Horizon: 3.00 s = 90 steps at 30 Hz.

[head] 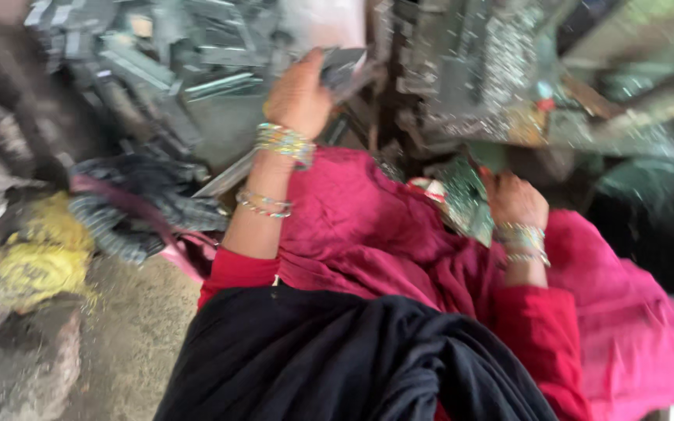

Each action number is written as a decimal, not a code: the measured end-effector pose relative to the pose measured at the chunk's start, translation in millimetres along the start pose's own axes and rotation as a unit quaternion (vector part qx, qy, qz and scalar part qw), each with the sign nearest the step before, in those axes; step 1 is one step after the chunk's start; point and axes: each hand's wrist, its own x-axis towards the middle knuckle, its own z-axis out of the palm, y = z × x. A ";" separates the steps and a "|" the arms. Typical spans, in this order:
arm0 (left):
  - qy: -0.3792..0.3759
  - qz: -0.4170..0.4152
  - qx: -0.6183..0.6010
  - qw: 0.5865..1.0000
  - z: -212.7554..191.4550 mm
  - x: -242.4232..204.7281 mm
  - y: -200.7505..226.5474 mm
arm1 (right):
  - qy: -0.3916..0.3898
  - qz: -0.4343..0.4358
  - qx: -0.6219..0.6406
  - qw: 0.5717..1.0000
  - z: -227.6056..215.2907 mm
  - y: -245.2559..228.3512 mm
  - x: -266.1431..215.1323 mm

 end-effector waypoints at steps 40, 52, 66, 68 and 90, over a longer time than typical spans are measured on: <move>-0.171 0.114 0.222 0.953 184.4 40.3 142.6 | 0.075 0.048 -0.044 0.995 -35.3 -24.9 19.7; -0.139 0.142 0.215 0.956 201.6 40.4 130.2 | 0.020 0.092 0.005 0.996 -21.5 -28.6 7.1; -0.079 0.152 0.204 0.964 204.9 34.6 134.5 | -0.007 0.116 0.001 0.993 -22.9 -34.0 -1.2; -0.119 0.156 0.207 0.958 201.3 34.5 137.9 | -0.009 0.117 0.001 0.993 -39.6 -40.1 6.4; -0.158 0.155 0.239 0.945 199.2 32.8 137.3 | 0.023 0.112 -0.017 0.993 -3.8 -20.5 5.0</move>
